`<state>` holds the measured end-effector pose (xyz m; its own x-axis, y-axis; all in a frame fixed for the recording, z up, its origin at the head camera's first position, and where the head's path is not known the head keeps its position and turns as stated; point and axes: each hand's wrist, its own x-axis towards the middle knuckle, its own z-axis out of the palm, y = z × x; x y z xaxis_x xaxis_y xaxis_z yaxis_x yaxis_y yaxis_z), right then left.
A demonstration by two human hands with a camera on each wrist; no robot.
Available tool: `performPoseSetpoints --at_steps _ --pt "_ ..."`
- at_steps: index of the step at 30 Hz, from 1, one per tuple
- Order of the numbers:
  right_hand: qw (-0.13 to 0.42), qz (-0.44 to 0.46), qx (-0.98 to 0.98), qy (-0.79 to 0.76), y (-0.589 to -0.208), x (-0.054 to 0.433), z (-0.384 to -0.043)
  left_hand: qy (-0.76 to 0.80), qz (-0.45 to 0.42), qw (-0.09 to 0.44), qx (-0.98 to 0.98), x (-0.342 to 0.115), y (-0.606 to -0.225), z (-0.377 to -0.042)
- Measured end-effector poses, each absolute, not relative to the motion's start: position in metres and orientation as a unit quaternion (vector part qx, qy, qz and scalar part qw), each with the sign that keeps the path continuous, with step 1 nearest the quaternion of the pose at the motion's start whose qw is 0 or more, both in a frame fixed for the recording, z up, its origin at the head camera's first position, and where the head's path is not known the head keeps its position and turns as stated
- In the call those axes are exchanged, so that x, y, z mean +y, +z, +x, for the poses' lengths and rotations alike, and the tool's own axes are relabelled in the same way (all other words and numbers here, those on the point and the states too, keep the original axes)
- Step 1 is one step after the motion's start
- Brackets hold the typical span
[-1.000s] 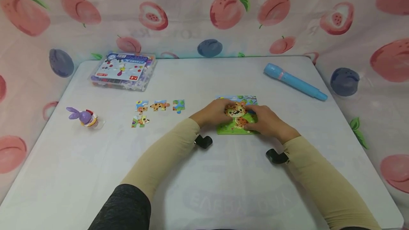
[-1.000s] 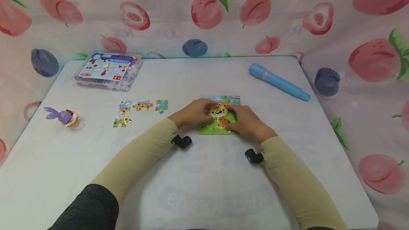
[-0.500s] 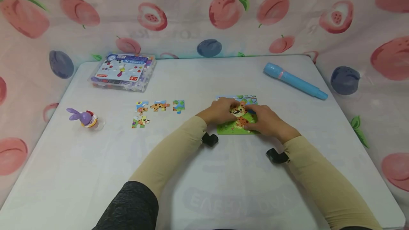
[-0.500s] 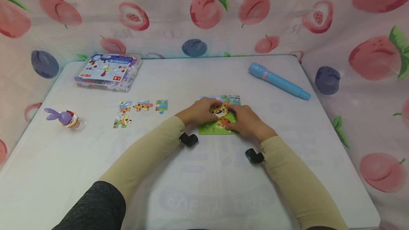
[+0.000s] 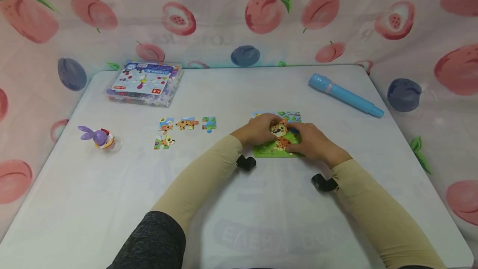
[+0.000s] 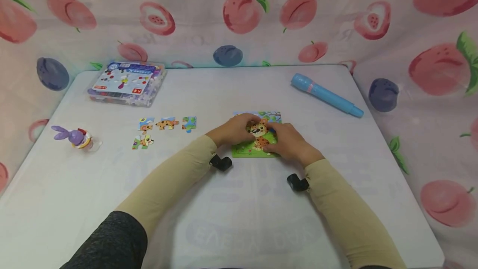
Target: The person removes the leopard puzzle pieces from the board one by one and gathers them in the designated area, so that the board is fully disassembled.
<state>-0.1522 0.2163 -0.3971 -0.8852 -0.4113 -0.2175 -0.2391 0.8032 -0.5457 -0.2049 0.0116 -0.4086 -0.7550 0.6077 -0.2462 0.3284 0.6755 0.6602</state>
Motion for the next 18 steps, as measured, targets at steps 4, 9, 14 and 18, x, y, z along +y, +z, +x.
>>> performPoseSetpoints --at_steps 4,9,14,18 --pt "0.166 -0.171 0.935 -0.261 -0.3974 0.2169 -0.1525 0.313 0.28 0.23 0.878 0.0122 -0.4103 -0.2057" --pt "0.167 -0.169 0.935 -0.262 -0.3985 0.2175 -0.1537 0.319 0.287 0.227 0.874 0.0121 -0.4107 -0.2057" --pt "0.17 -0.168 0.935 -0.261 -0.3983 0.2176 -0.1536 0.322 0.285 0.226 0.874 0.0113 -0.4098 -0.205" --pt "0.171 -0.169 0.935 -0.259 -0.3984 0.2172 -0.1533 0.334 0.279 0.227 0.871 0.0103 -0.4088 -0.2044"
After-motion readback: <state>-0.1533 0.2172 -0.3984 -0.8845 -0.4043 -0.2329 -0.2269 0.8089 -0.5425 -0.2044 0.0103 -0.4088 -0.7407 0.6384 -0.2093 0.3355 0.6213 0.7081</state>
